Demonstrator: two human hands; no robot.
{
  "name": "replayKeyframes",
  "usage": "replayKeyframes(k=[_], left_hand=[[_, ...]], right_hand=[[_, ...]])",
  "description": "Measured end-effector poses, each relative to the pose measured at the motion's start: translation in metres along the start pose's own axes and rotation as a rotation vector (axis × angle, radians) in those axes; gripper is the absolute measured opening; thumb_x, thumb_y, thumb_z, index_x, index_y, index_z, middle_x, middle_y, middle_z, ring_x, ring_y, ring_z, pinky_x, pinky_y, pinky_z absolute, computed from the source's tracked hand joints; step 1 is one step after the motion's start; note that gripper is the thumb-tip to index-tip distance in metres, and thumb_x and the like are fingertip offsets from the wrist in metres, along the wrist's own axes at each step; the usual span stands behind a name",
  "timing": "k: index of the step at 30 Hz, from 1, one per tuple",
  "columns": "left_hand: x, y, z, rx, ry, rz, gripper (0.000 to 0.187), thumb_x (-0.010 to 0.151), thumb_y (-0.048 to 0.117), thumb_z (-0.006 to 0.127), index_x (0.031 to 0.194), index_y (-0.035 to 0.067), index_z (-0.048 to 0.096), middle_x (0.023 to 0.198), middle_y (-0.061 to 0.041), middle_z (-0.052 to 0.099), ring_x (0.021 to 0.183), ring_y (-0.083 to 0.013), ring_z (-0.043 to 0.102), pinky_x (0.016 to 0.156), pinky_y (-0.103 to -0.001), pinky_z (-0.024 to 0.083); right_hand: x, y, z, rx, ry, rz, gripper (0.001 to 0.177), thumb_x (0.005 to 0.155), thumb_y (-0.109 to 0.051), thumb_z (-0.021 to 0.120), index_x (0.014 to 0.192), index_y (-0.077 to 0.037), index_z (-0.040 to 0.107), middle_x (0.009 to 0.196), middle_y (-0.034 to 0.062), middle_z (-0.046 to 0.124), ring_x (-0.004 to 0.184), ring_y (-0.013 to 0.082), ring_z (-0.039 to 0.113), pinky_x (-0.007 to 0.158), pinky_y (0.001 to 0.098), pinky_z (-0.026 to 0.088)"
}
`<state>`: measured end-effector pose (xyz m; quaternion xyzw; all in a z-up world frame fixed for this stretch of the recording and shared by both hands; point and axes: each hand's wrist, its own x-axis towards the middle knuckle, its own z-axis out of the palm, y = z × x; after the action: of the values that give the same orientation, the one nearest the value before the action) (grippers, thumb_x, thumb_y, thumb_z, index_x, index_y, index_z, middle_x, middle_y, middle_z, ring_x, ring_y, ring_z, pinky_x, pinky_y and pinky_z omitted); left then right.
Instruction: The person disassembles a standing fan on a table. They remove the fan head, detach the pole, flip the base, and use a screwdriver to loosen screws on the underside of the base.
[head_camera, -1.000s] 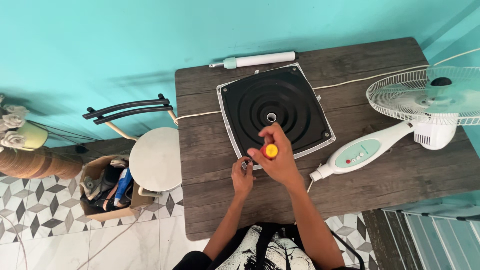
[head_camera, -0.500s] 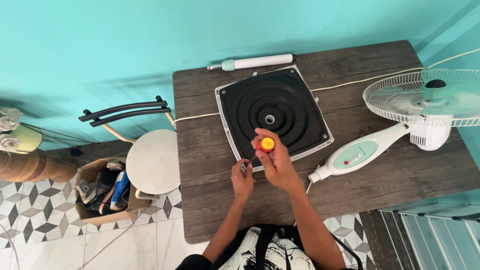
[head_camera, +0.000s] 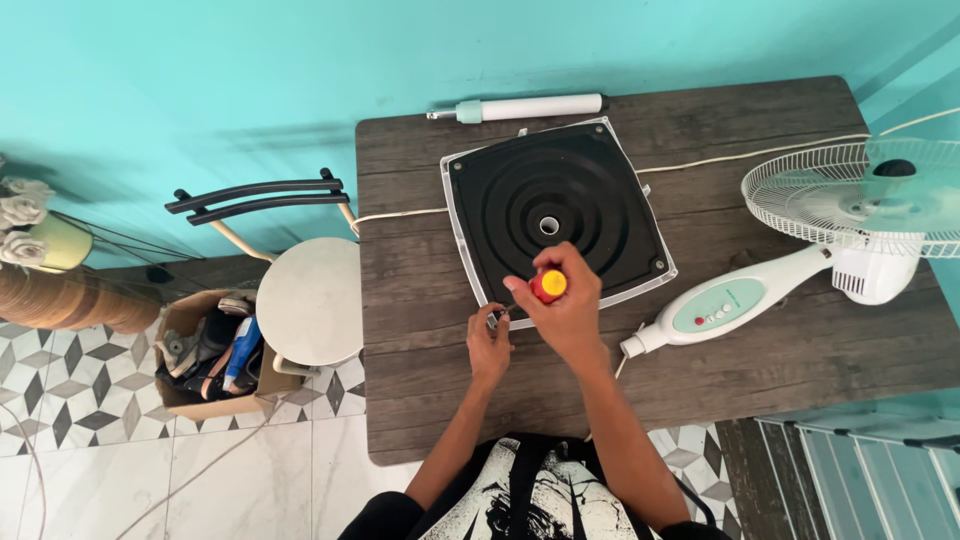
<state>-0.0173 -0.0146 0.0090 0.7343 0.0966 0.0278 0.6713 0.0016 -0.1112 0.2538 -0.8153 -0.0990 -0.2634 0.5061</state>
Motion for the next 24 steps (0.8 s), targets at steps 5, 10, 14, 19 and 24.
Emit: replayKeyframes(k=[5,10,14,19,24], left_hand=[[0.001,-0.008,0.0,0.027,-0.016,-0.03,0.025,0.098,0.021,0.067,0.12,0.01,0.066,0.107,-0.01,0.055,0.067,-0.0153,0.064,0.05,-0.03,0.064],[0.0,-0.015,0.003,0.16,0.018,0.049,0.024,0.1,0.02,0.067,0.123,0.013,0.066,0.11,-0.015,0.06,0.074,-0.0232,0.066,0.067,-0.037,0.058],[-0.004,-0.01,0.001,0.23,0.069,0.269,0.025,0.097,0.011,0.069,0.122,0.012,0.067,0.131,-0.024,0.046,0.1,-0.0324,0.061,0.072,-0.036,0.059],[-0.001,0.006,-0.011,0.22,-0.028,0.065,0.026,0.095,0.014,0.068,0.121,0.014,0.067,0.14,-0.021,0.041,0.085,-0.0261,0.067,0.071,-0.034,0.058],[0.001,0.009,-0.012,0.207,-0.016,0.076,0.021,0.094,0.013,0.067,0.116,0.012,0.07,0.14,-0.02,0.042,0.089,-0.0255,0.065,0.071,-0.034,0.057]], right_hand=[[0.001,0.004,-0.008,0.356,-0.126,0.087,0.056,0.083,-0.01,0.085,0.129,-0.002,0.055,0.099,0.004,0.068,0.093,0.0119,0.068,0.084,0.0284,0.059],[-0.013,0.021,-0.002,0.681,-0.176,0.142,0.041,0.1,-0.009,0.071,0.136,-0.006,0.051,0.102,0.0007,0.063,0.095,0.0088,0.063,0.092,0.0252,0.056],[-0.016,0.033,-0.001,0.58,-0.174,0.207,0.018,0.102,-0.003,0.071,0.118,-0.002,0.063,0.085,0.003,0.063,0.074,0.0084,0.055,0.073,0.0241,0.046],[-0.006,0.031,-0.006,0.388,-0.131,0.207,0.026,0.092,-0.006,0.074,0.114,-0.006,0.06,0.088,0.0023,0.063,0.078,0.0088,0.062,0.067,0.0233,0.051],[0.001,0.024,-0.011,0.181,-0.056,0.156,0.039,0.086,-0.006,0.088,0.113,-0.002,0.06,0.082,0.0048,0.056,0.074,0.0103,0.054,0.069,0.0241,0.048]])
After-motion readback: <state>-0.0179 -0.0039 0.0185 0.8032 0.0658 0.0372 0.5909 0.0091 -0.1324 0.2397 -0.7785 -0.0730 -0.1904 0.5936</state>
